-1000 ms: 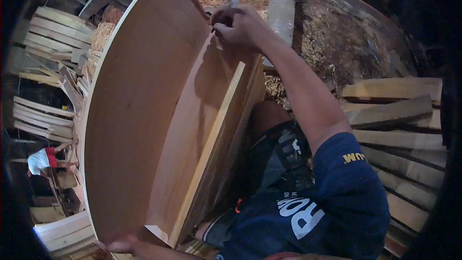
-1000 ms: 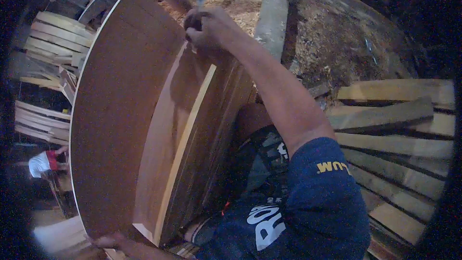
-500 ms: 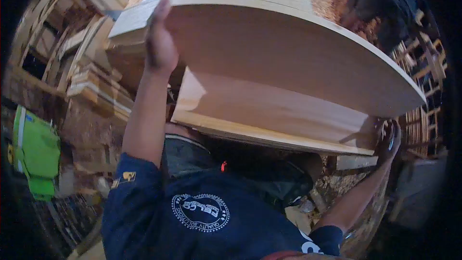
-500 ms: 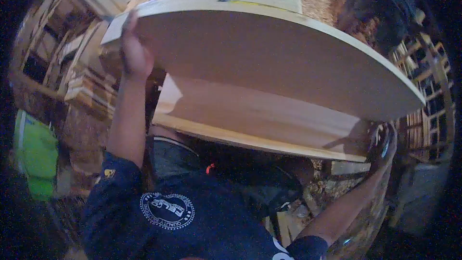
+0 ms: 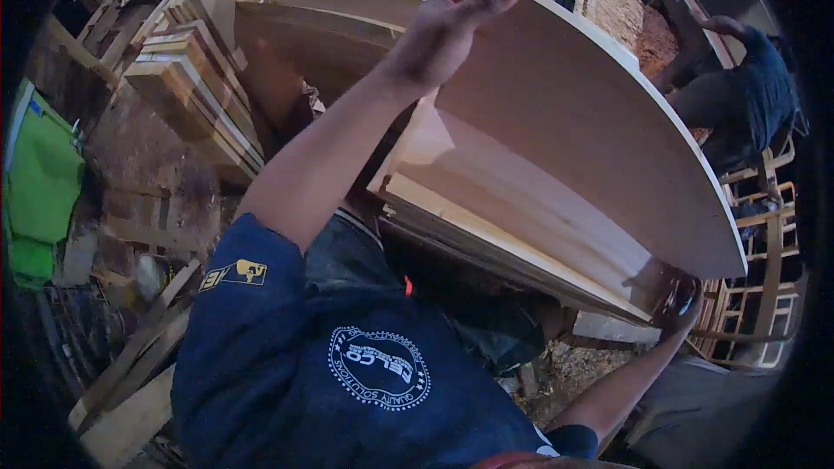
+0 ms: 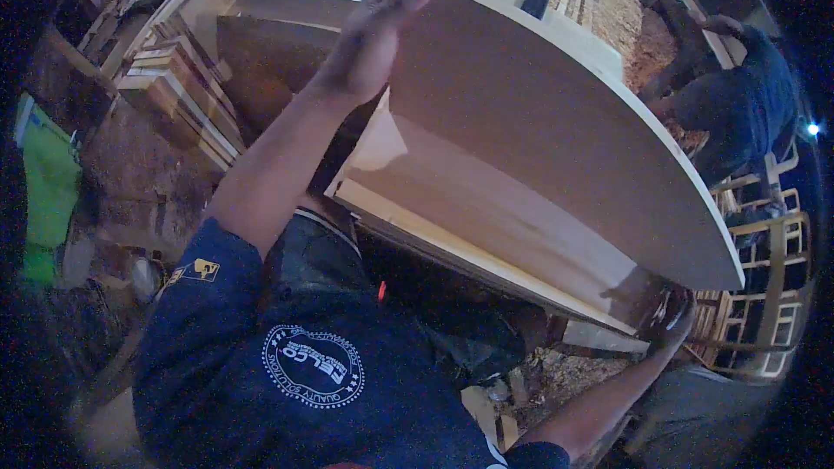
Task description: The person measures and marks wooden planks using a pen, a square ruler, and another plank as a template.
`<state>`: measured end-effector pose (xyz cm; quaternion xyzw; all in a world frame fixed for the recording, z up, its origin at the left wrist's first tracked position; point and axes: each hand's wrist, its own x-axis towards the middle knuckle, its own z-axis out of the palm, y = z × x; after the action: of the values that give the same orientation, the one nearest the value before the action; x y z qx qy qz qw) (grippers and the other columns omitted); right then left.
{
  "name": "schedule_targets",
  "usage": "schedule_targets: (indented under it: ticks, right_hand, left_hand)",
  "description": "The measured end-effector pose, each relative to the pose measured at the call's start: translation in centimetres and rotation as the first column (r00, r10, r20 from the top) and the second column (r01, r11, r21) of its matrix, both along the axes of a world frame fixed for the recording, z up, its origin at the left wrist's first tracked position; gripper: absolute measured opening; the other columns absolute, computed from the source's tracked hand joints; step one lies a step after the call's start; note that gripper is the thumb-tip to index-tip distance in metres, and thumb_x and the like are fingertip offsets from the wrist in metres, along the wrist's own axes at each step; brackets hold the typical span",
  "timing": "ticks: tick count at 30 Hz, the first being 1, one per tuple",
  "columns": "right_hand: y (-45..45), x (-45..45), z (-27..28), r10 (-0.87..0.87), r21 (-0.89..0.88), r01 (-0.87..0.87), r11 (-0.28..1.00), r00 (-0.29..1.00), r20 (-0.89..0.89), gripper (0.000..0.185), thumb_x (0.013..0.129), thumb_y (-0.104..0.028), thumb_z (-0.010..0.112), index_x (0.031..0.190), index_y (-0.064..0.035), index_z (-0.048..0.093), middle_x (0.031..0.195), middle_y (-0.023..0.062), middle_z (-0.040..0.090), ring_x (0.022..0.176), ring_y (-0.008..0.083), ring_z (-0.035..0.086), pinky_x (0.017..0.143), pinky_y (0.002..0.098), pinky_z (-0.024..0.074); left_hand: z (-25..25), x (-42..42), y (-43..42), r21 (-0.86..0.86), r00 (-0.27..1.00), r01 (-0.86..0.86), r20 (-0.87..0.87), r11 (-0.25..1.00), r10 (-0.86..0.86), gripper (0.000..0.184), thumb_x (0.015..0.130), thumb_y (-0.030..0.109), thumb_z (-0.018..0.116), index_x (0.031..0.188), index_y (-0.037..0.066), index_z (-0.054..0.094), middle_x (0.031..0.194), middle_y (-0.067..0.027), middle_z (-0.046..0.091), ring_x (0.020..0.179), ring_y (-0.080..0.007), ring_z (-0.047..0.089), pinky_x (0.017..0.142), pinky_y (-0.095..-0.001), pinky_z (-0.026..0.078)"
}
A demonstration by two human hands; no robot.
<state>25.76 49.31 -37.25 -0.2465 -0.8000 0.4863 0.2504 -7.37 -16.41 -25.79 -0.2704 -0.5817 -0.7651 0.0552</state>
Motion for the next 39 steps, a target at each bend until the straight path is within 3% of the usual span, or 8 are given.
schedule_targets:
  ticks: [1,5,11,19,22,27,30,39]
  right_hand:
    - [-0.2,0.0,0.2,0.086,0.281,-0.081,0.956,0.996,-0.006,0.050,0.090,0.000,0.057,0.140,-0.0049,0.050,0.135,0.0094,0.060,0.124,0.0219,0.058,0.105,0.0368,0.0484]
    - [-2.8,-1.4,2.3,-0.053,-0.167,0.038,0.985,0.995,-0.086,0.039,0.102,-0.027,0.060,0.135,-0.0077,0.057,0.130,0.0052,0.063,0.120,0.0207,0.058,0.103,0.0386,0.0460]
    - [-6.6,-2.7,3.9,-0.216,-0.142,0.203,0.969,0.973,-0.084,0.045,0.107,-0.043,0.053,0.134,-0.0077,0.056,0.113,0.0040,0.063,0.109,0.0169,0.057,0.091,0.0333,0.0487]
    - [-22.2,-0.2,10.3,-0.082,0.114,0.078,0.990,0.996,0.027,0.035,0.104,-0.032,0.062,0.108,0.0022,0.063,0.091,0.0009,0.061,0.082,0.0086,0.055,0.073,0.0262,0.0471]
    - [-26.7,-0.5,10.2,0.021,0.053,-0.019,0.998,0.999,-0.037,0.026,0.100,-0.016,0.065,0.103,0.0103,0.065,0.087,0.0019,0.060,0.084,0.0112,0.056,0.081,0.0276,0.0478]
    - [-33.4,-2.6,9.5,-0.127,-0.398,0.004,0.918,0.951,-0.283,0.045,0.099,-0.015,0.064,0.131,0.0138,0.053,0.105,0.0063,0.062,0.094,0.0149,0.060,0.094,0.0295,0.0489]
    - [-36.0,-4.6,10.2,-0.127,-0.415,-0.009,0.910,0.945,-0.300,0.050,0.099,-0.016,0.063,0.135,0.0151,0.049,0.113,0.0112,0.063,0.098,0.0164,0.062,0.095,0.0291,0.0485]
    - [-44.6,-9.7,6.9,-0.178,-0.072,0.168,0.983,0.970,-0.165,0.053,0.098,-0.013,0.065,0.141,0.0102,0.046,0.135,0.0222,0.057,0.128,0.0261,0.055,0.107,0.0360,0.0444]
  left_hand:
    - [-0.9,-0.6,-0.1,0.014,0.999,0.038,-0.025,0.999,-0.038,0.056,0.099,0.054,0.061,0.116,0.001,0.068,0.100,0.0023,0.061,0.099,-0.0070,0.049,0.090,-0.0252,0.038]
    - [-3.8,0.4,-0.3,0.016,0.999,0.038,-0.009,0.999,-0.038,0.043,0.103,0.046,0.060,0.109,0.003,0.068,0.099,0.0041,0.061,0.097,-0.0056,0.050,0.088,-0.0256,0.042]
    - [-3.6,0.7,-0.4,-0.171,0.967,-0.254,-0.014,0.952,0.256,0.045,0.100,0.046,0.061,0.108,0.002,0.067,0.090,-0.0092,0.069,0.087,-0.0151,0.064,0.081,-0.0346,0.051]
    - [3.1,-9.1,-8.9,-0.845,0.901,-0.421,-0.347,0.330,0.261,0.062,0.090,0.056,0.069,0.111,-0.003,0.067,0.104,-0.0221,0.071,0.098,-0.0329,0.069,0.088,-0.0437,0.053]
    - [4.9,-11.6,-10.5,-0.948,0.948,-0.319,-0.319,-0.024,-0.004,0.064,0.091,0.058,0.064,0.112,-0.003,0.069,0.111,-0.0287,0.068,0.106,-0.0385,0.067,0.094,-0.0454,0.052]
    - [5.9,-6.2,-10.1,-0.894,0.863,-0.421,-0.446,-0.152,0.238,0.054,0.094,0.047,0.064,0.121,0.001,0.069,0.111,-0.0225,0.070,0.107,-0.0378,0.066,0.099,-0.0461,0.051]
    - [4.0,-7.5,-10.2,-0.839,0.851,-0.475,-0.514,0.265,-0.103,0.050,0.092,0.041,0.068,0.127,0.005,0.068,0.118,-0.0181,0.069,0.113,-0.0359,0.064,0.104,-0.0448,0.048]
    - [5.6,-13.1,8.6,-0.816,0.672,-0.332,-0.556,0.472,-0.489,0.063,0.087,0.047,0.074,0.135,0.009,0.063,0.126,-0.0182,0.067,0.121,-0.0348,0.061,0.106,-0.0457,0.047]
